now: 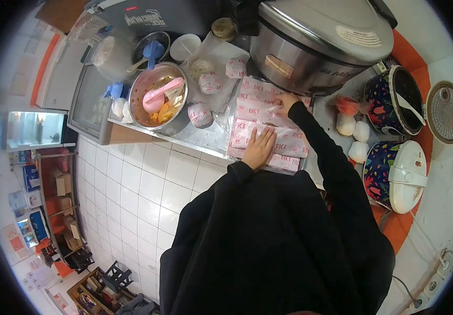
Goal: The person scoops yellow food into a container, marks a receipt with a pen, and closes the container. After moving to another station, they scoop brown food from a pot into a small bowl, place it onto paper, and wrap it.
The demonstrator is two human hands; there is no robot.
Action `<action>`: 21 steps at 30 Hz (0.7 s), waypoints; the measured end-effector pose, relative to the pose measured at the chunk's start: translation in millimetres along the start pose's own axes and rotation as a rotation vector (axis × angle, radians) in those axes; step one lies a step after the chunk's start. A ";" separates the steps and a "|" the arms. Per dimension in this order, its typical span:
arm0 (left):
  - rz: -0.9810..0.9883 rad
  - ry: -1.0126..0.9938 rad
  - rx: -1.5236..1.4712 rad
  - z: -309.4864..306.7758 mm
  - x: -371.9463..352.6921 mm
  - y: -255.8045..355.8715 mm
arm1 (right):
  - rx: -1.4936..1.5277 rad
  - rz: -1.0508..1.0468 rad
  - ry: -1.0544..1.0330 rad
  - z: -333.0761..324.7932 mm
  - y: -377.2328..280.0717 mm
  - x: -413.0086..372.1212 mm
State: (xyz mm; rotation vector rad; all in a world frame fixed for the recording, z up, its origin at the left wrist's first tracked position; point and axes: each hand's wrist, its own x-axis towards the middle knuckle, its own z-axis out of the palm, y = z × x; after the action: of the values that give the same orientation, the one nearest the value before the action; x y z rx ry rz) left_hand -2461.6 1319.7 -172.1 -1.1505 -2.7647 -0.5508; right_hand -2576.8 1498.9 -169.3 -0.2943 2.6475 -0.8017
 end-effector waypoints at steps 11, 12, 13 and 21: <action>-0.280 0.578 0.054 -17.6 12.2 -1.3 | -0.130 -0.258 0.394 38.9 -50.3 -109.8; -0.255 0.561 0.193 -23.5 13.6 -5.3 | -0.105 -0.302 0.430 42.5 -48.9 -111.9; -0.229 0.545 0.334 -31.9 15.2 -10.4 | -0.103 -0.295 0.434 46.4 -47.6 -113.4; -0.024 0.096 -0.149 -59.4 12.0 -30.4 | 0.029 -0.211 0.378 59.5 -39.2 -114.3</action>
State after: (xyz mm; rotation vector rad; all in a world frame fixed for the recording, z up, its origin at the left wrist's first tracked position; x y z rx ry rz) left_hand -2494.4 1286.3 -123.0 -1.0889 -2.6978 -0.8052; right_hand -2445.1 1471.4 -161.6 -0.4601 2.9863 -1.0522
